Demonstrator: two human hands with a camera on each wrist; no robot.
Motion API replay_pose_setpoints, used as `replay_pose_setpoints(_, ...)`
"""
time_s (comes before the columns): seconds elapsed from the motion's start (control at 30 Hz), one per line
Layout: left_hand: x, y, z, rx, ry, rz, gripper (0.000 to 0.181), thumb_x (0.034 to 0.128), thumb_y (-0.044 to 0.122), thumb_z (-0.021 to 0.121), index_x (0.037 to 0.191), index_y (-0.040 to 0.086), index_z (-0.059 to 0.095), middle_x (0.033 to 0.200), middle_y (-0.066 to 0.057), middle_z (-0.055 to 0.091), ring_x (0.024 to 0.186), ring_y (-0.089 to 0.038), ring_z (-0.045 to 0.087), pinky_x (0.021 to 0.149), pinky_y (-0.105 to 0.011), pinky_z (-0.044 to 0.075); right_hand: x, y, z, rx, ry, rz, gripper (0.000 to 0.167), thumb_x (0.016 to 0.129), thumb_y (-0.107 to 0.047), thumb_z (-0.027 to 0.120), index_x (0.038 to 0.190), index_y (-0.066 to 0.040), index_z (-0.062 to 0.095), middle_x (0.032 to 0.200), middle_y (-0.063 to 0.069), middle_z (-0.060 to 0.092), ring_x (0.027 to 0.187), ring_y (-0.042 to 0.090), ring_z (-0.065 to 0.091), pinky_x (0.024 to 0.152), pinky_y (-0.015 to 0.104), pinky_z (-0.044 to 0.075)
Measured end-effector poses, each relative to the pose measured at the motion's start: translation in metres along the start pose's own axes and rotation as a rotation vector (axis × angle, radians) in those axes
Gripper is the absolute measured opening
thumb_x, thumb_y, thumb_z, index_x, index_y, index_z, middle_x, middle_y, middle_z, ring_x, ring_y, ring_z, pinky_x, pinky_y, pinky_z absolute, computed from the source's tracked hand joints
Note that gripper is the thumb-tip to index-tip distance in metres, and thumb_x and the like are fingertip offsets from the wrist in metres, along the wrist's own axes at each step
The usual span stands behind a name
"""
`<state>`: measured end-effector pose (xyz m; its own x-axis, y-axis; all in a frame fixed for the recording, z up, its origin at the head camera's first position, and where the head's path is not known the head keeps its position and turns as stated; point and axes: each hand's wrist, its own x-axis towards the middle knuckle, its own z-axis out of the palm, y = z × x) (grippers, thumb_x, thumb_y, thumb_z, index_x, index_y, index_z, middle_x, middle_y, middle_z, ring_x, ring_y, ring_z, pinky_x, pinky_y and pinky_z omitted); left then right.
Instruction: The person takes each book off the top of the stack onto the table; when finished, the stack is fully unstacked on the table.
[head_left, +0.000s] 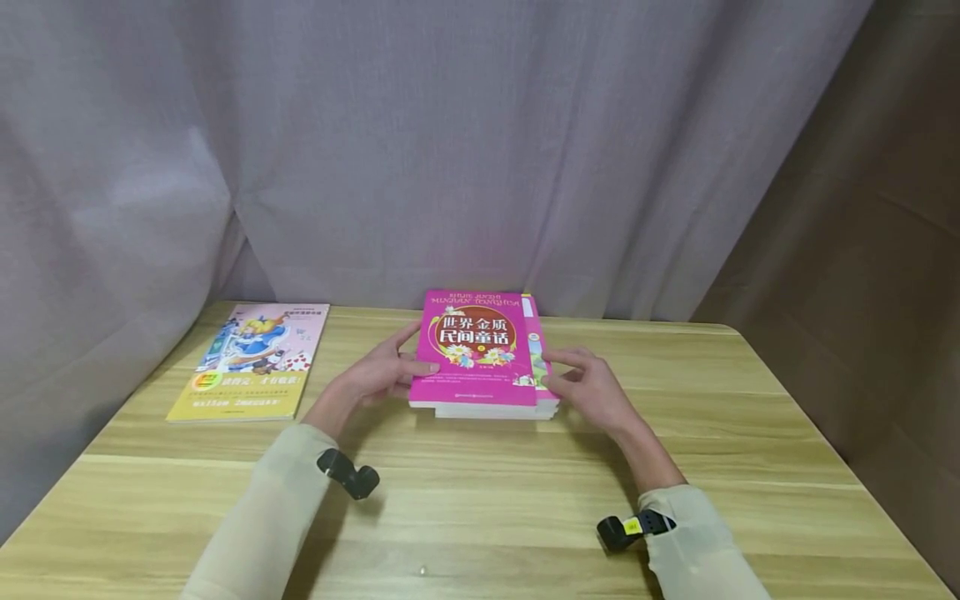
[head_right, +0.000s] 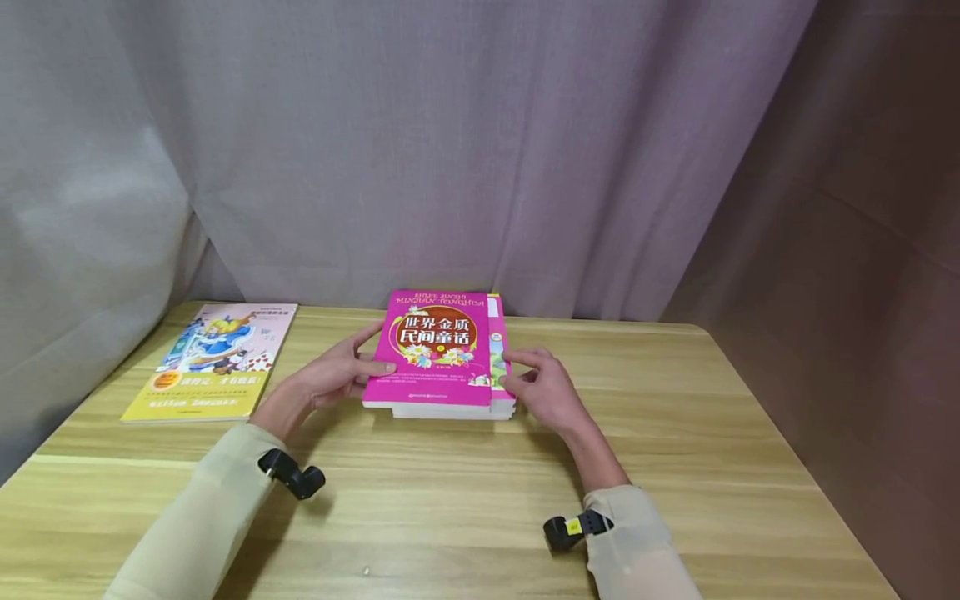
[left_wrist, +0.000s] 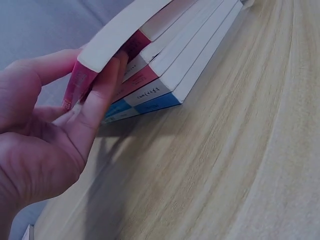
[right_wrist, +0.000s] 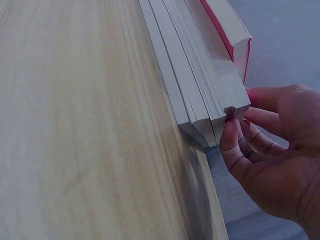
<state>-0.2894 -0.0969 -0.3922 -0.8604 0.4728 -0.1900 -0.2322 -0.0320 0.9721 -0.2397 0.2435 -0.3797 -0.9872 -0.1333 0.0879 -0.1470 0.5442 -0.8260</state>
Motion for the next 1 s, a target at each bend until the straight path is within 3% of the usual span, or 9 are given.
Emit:
replay_pose_setpoints(0.3,-0.006,0.002,-0.002,0.0,-0.007,0.003,0.098,0.1007,0.002,0.066,0.172,0.03,0.005,0.11,-0.013,0.079,0.084,-0.024,0.08,0.081,-0.041,0.067,0.001,-0.001,0.0,-0.027,0.006,0.005,0.049,0.1,-0.013,0.071,0.146,-0.002,0.061,0.149,0.021,0.052,0.112,0.037,0.071,0.083,0.03,0.058)
replay_pose_setpoints(0.7,-0.018,0.008,0.003,0.016,-0.025,0.029,0.102,0.1003,-0.001,0.064,0.172,0.031,-0.001,0.116,-0.019,0.077,0.085,-0.026,0.08,0.082,-0.044,0.067,0.0,-0.001,0.001,-0.047,0.006,0.01,0.049,0.1,-0.015,0.07,0.146,-0.002,0.062,0.149,0.021,0.052,0.116,0.039,0.069,0.088,0.032,0.058)
replay_pose_setpoints(1.0,-0.027,0.016,0.009,0.035,-0.002,0.088,0.106,0.0986,-0.007,0.062,0.171,0.036,-0.002,0.143,-0.031,0.06,0.09,-0.026,0.08,0.085,-0.047,0.066,0.0,-0.002,0.0,-0.052,0.005,0.021,0.049,0.1,-0.017,0.07,0.147,-0.003,0.062,0.15,0.02,0.052,0.119,0.04,0.068,0.089,0.034,0.057)
